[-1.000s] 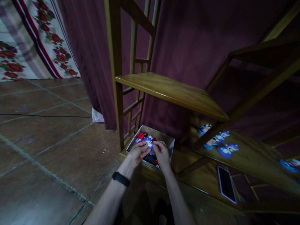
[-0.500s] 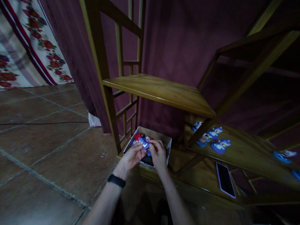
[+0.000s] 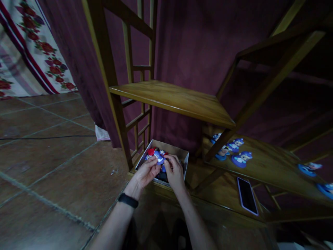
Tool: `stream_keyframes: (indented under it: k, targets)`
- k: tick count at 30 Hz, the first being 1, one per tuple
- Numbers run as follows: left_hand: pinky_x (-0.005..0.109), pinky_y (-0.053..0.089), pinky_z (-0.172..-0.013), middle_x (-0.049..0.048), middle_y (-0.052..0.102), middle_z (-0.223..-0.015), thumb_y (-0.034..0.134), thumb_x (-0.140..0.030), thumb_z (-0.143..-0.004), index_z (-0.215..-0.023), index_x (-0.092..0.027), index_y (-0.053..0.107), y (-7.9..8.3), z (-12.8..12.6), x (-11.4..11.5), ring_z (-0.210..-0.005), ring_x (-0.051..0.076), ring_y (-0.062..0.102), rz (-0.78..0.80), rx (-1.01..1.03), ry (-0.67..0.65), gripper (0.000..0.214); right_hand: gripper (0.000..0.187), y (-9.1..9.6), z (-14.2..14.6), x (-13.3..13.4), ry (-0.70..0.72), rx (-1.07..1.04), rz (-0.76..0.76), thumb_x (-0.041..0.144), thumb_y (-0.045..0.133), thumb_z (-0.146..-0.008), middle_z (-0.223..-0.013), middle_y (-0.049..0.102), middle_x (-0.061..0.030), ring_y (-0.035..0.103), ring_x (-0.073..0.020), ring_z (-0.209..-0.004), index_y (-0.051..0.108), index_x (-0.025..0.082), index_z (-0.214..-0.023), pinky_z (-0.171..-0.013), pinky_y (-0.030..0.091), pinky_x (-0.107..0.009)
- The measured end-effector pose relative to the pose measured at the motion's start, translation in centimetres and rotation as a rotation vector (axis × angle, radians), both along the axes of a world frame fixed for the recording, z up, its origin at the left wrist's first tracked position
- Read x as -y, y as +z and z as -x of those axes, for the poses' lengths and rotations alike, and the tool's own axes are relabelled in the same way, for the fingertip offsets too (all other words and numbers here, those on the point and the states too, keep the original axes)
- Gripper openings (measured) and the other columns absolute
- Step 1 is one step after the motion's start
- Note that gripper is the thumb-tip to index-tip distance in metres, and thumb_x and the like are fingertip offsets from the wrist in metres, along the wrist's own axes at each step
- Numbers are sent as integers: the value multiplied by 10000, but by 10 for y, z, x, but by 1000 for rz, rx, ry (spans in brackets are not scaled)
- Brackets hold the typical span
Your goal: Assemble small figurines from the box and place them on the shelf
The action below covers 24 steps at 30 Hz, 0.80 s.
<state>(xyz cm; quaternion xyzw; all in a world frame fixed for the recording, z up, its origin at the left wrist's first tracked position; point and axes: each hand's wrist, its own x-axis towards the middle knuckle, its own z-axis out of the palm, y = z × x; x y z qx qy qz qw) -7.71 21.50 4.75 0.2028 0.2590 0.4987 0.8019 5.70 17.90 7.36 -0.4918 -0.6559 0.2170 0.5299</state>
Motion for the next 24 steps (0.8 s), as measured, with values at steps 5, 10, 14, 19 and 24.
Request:
stream_keyframes:
  k: [5,10,14,19,24]
  targets:
    - [167,505,-542,30,634,-701,585,-57,-745,-865,-117,579,5,3,0,-528,69,593,-9,-42,-12,135,236,-9,-1,-6,-8,-24,58,271,436,-838,-997,589,-50,557,-162,-873,595,235,-1007,-765,434,-260]
    - [197,524,-562,76,674,-760,639,-64,-704,-900,-110,590,9,4,2,-605,126,649,-41,-189,-16,208,213,-19,-3,-14,-17,-91,108,298,457,-825,-939,612,-46,558,-163,-847,628,232,-934,-765,433,-268]
    - [203,533,-565,79,681,-759,665,-77,-681,-897,-108,605,13,3,4,-632,147,662,-40,-266,-5,226,189,-23,-4,-18,-18,-118,119,288,507,-792,-929,618,-47,559,-167,-859,652,220,-892,-789,430,-279]
    - [239,551,-603,88,682,-818,685,-86,-657,-899,-101,614,13,1,3,-620,146,660,-84,-315,5,252,152,-25,-6,-22,12,-157,165,292,575,-747,-931,617,-43,564,-172,-875,674,220,-838,-797,432,-278]
    - [249,553,-583,74,677,-783,718,-93,-614,-854,-104,610,11,-1,5,-604,157,659,-92,-354,30,264,128,-29,-10,-26,46,-166,222,271,584,-732,-876,620,-35,573,-170,-828,679,210,-792,-765,439,-275]
